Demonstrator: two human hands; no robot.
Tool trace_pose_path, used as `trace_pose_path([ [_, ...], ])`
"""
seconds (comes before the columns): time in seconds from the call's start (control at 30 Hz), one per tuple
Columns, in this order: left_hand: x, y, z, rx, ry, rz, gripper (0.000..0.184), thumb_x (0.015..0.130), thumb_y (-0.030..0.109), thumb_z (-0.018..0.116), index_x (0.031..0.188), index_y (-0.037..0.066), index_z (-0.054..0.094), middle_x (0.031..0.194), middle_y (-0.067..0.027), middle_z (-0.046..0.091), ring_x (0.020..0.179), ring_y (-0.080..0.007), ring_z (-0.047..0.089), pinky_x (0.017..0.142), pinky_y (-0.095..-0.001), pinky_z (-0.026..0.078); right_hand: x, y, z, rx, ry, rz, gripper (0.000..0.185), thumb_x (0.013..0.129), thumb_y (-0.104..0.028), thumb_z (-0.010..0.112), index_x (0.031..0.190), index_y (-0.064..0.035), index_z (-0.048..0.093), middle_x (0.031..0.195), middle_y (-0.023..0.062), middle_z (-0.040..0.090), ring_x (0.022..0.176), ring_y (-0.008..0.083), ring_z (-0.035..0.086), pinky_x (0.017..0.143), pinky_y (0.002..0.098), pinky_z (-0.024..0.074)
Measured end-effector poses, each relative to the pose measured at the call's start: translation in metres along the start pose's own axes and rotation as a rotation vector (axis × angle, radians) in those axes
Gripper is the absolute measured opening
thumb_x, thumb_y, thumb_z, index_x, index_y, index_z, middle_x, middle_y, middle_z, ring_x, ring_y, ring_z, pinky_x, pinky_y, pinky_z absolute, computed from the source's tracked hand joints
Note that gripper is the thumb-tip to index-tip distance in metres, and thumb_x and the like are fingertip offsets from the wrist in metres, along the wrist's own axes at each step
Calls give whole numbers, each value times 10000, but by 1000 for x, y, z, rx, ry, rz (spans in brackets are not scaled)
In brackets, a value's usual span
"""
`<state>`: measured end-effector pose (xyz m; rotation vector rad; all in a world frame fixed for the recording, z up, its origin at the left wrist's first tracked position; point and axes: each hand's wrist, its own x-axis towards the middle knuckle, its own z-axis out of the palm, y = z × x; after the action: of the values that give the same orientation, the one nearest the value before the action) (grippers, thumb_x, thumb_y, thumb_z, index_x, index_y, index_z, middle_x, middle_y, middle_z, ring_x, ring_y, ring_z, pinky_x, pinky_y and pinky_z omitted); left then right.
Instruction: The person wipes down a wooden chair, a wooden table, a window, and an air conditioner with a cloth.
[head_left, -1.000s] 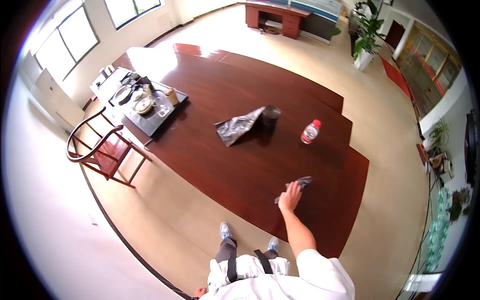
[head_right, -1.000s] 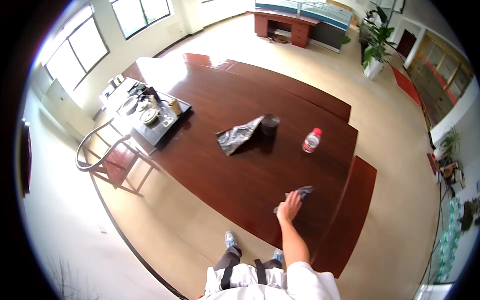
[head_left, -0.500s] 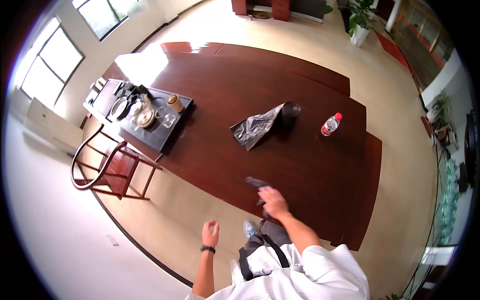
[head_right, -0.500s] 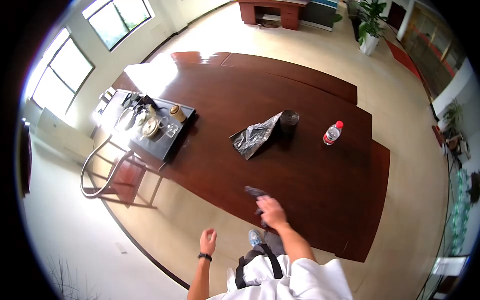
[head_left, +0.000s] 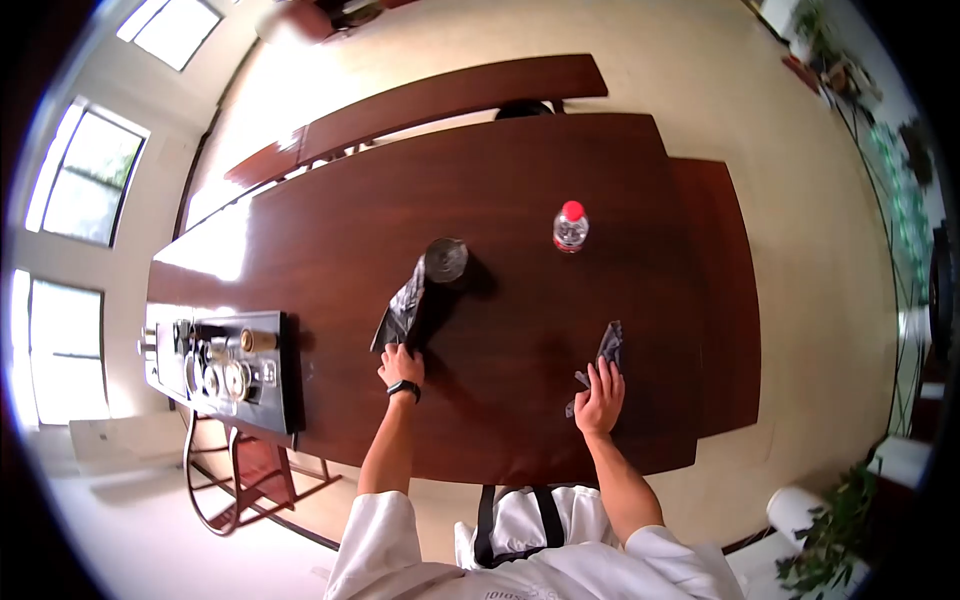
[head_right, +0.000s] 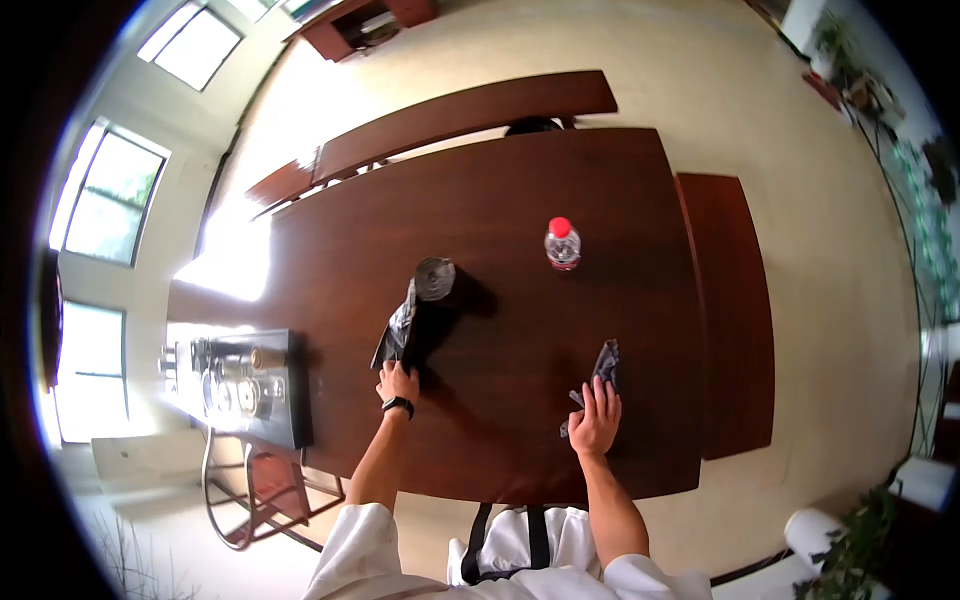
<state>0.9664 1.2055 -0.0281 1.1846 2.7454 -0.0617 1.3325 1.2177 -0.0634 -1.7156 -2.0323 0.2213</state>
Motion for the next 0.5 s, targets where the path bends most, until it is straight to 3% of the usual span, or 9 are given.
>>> trace_pose_path([
  [0.07,-1,-1,4,-42,-8,144,307,822,312,547,945,36,599,1022,-110,606,1016,-303,531,812,-464,430,2,1,0,28,0,-18,467,721,-84,510,1185,-86,560,1344,90,478,1239,323,433,1027,494,340],
  [0.13,-26,15,-7,-272,-96,303,268,794,244,610,818,-23,612,834,-223,616,824,-409,575,733,-494,454,2,3,-2,43,-16,27,479,710,-89,521,1187,-90,563,1345,91,476,1236,322,435,1023,493,344],
  [0.2,-54,51,-23,-471,-301,352,286,814,244,618,885,-33,622,837,-260,620,818,-433,588,706,-476,466,2,2,-2,57,-40,28,486,702,-95,529,1186,-90,568,1345,94,476,1232,320,440,1020,491,348],
  [0.27,-59,85,-26,-622,-642,393,279,876,246,592,939,-25,620,910,-256,631,889,-401,596,721,-397,473,2,2,-2,64,-38,56,486,700,-103,533,1184,-93,573,1340,92,481,1229,319,442,1019,489,350],
  [0.33,-57,133,-27,-808,-516,494,283,898,246,577,922,-34,611,855,-199,653,825,-318,623,713,-365,462,2,4,-2,84,-63,52,488,694,-111,537,1180,-97,576,1335,86,487,1226,314,446,1020,484,351],
  [0.4,-35,170,-35,-957,-588,355,297,915,252,561,914,-42,605,806,-99,643,771,-187,582,713,-336,458,2,6,0,95,-59,62,490,691,-116,539,1180,-99,577,1335,84,488,1225,312,447,1020,480,351],
  [0.47,-1,199,-52,-956,-476,327,332,932,280,534,892,-41,608,780,-31,606,751,-120,510,694,-307,447,2,6,-1,115,-53,61,493,689,-126,540,1180,-104,579,1345,78,483,1223,305,452,1018,474,355],
  [0.5,18,209,-59,-1050,-439,252,341,934,297,523,913,-29,619,824,-44,615,778,-134,533,699,-291,452,2,6,-2,117,-58,61,491,691,-129,539,1180,-105,579,1350,76,480,1223,304,453,1016,475,356],
])
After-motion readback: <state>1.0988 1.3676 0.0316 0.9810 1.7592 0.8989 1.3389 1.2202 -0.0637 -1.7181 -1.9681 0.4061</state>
